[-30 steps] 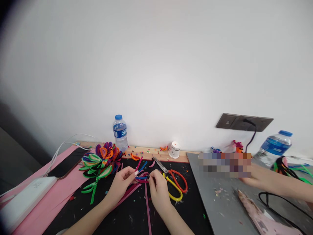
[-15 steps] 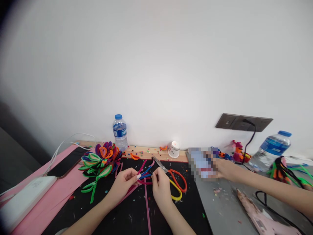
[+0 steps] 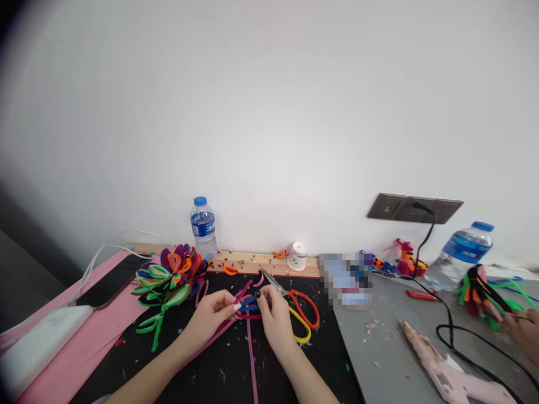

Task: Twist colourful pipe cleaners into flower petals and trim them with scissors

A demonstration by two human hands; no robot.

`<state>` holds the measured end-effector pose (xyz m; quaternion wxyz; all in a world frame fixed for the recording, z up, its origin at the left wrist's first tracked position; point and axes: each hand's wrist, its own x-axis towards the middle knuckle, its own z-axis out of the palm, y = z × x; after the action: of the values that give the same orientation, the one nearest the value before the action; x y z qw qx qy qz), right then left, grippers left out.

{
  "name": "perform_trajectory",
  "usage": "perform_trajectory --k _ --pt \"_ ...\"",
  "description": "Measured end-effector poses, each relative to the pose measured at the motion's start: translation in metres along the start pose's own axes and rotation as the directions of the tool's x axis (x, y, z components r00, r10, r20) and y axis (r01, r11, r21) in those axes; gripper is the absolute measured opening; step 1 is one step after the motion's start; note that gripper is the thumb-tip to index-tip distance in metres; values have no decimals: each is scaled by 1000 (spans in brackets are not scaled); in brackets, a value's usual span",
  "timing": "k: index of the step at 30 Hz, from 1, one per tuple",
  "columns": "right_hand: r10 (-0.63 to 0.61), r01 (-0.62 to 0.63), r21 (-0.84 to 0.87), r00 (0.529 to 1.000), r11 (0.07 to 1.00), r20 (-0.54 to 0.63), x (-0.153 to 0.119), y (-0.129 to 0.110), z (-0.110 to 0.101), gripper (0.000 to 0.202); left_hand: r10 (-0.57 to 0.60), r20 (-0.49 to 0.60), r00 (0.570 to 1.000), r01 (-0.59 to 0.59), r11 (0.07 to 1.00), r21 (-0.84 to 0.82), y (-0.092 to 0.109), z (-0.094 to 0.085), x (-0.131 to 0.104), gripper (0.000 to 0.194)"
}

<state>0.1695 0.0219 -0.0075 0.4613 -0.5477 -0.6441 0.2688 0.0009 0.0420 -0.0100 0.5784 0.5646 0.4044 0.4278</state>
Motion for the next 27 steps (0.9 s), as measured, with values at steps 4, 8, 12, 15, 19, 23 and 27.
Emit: perform_trajectory --k 4,8,12,15,19,23,27 --pt "9 -9 18 1000 1000 15 -1 -1 0 18 -20 21 1000 21 1000 -3 3 2 -2 17" --pt "18 -18 -29 1000 999 -8 -1 3 1 21 -22 25 999 22 1000 0 3 2 -3 17" --pt "33 -36 -78 999 996 -36 1 6 1 22 -21 7 1000 21 1000 21 2 1 -2 17" --pt "8 -14 -138 999 990 -38 1 6 1 25 -20 0 1000 20 999 25 4 1 -2 17" --pt "-47 35 -193 997 981 -61 1 6 1 26 -14 24 1000 14 1000 28 5 4 -3 16" --pt "-32 21 -161 997 987 -66 2 9 0 25 -10 23 1000 10 1000 25 3 4 -2 17" --pt "-18 17 -81 1000 997 -21 1 6 -2 23 12 -34 999 -11 999 32 1 1 0 19"
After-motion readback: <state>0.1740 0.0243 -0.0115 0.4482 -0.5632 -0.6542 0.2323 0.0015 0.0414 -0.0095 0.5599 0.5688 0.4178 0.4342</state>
